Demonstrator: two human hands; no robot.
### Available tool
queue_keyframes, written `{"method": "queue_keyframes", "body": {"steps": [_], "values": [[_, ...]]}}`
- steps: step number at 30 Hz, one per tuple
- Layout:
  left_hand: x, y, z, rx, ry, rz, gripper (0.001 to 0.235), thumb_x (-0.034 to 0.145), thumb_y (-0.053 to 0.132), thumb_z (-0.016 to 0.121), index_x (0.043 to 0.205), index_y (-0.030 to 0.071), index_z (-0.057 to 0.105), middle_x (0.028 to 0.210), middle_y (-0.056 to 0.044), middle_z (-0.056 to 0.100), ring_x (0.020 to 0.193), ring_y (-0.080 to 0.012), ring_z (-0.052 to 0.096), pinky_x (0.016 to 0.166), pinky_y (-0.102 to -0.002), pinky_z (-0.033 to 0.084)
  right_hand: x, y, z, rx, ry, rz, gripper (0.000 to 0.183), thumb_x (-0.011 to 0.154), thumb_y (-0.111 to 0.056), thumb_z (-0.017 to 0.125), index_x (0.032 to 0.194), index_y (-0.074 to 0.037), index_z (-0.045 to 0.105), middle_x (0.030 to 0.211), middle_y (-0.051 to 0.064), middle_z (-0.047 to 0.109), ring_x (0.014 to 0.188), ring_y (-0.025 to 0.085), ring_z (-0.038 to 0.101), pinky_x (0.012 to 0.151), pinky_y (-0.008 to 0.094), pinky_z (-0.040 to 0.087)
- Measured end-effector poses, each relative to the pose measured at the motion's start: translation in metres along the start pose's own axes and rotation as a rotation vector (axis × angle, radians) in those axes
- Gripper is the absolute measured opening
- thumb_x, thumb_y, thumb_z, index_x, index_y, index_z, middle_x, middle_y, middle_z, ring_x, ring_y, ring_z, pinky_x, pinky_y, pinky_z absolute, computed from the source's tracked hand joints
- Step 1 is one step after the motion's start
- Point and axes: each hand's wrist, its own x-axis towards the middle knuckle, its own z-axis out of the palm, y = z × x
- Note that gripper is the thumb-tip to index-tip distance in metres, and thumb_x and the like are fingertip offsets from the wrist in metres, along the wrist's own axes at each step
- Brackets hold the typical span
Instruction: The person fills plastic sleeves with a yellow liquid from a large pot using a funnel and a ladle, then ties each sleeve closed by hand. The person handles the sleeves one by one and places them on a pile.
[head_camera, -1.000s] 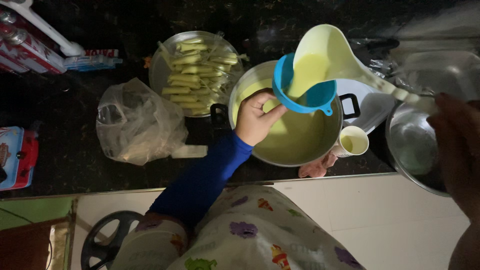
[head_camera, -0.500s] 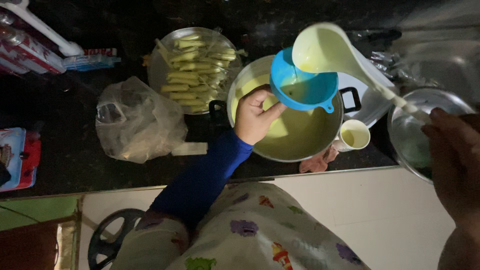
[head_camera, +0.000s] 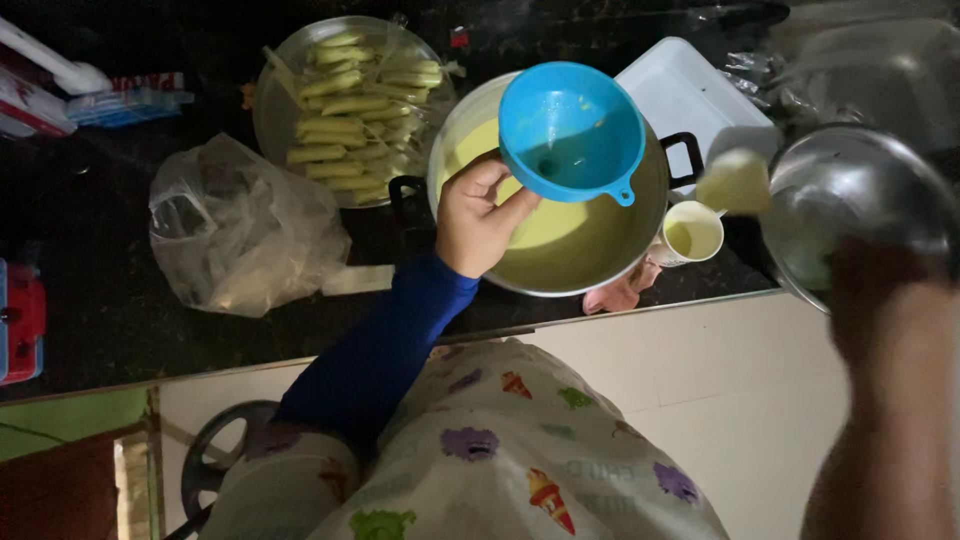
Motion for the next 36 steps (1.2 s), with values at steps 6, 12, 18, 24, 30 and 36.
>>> {"method": "queue_keyframes", "body": {"steps": [6, 12, 18, 24, 30, 36], "values": [[0.001, 0.005, 0.000, 0.018, -0.058, 0.086, 0.021, 0.098, -0.005, 0.072, 0.118, -0.004, 0.069, 0.116, -0.008, 0.074, 0.108, -0.0122, 0.067, 0.097, -0.027, 0.054, -0.014, -0.002, 0.079, 0.061, 0.041, -0.107, 0.021, 0.110, -0.025, 0.061, 0.102, -0.012, 0.075, 0.101, 0.018, 0.073, 0.087, 0.038, 0.071, 0.082, 0.050, 0.058], [-0.003, 0.005, 0.004, -0.104, -0.049, 0.107, 0.024, 0.097, -0.008, 0.070, 0.120, -0.003, 0.067, 0.122, -0.008, 0.072, 0.118, -0.0149, 0.068, 0.105, -0.031, 0.054, -0.003, -0.031, 0.091, 0.173, -0.084, 0.019, 0.024, 0.104, -0.028, 0.061, 0.104, -0.013, 0.079, 0.095, 0.021, 0.072, 0.080, 0.044, 0.069, 0.072, 0.052, 0.056], [-0.008, 0.009, 0.005, -0.113, -0.049, 0.062, 0.022, 0.099, -0.007, 0.069, 0.121, -0.003, 0.067, 0.119, -0.007, 0.073, 0.114, -0.0131, 0.068, 0.102, -0.028, 0.056, 0.018, -0.097, -0.027, 0.256, 0.131, -0.321, 0.022, 0.094, -0.028, 0.083, 0.102, -0.008, 0.076, 0.095, 0.016, 0.071, 0.087, 0.035, 0.067, 0.079, 0.045, 0.054], [-0.013, 0.005, 0.008, -0.188, -0.059, 0.029, 0.018, 0.101, -0.007, 0.068, 0.119, -0.004, 0.067, 0.115, -0.007, 0.073, 0.108, -0.0115, 0.069, 0.096, -0.026, 0.057, 0.004, -0.163, -0.172, 0.492, 0.556, -0.717, 0.032, 0.084, -0.010, 0.096, 0.109, -0.002, 0.077, 0.106, 0.009, 0.070, 0.095, 0.027, 0.065, 0.082, 0.038, 0.049], [-0.013, 0.011, 0.008, -0.231, -0.032, 0.028, 0.019, 0.100, -0.006, 0.068, 0.118, -0.003, 0.067, 0.113, -0.008, 0.075, 0.106, -0.0121, 0.070, 0.095, -0.027, 0.057, 0.017, -0.192, -0.209, 0.321, 0.668, -0.979, 0.019, 0.079, -0.015, 0.093, 0.091, -0.011, 0.078, 0.092, 0.003, 0.070, 0.087, 0.023, 0.060, 0.074, 0.036, 0.042], [-0.012, 0.019, 0.009, -0.208, -0.033, 0.066, 0.017, 0.101, -0.007, 0.067, 0.118, -0.005, 0.066, 0.114, -0.010, 0.074, 0.110, -0.0158, 0.071, 0.101, -0.031, 0.058, 0.021, -0.195, -0.205, 0.203, 0.742, -1.030, 0.021, 0.081, -0.016, 0.093, 0.098, -0.012, 0.080, 0.090, -0.002, 0.067, 0.085, 0.018, 0.057, 0.076, 0.032, 0.041]]}}
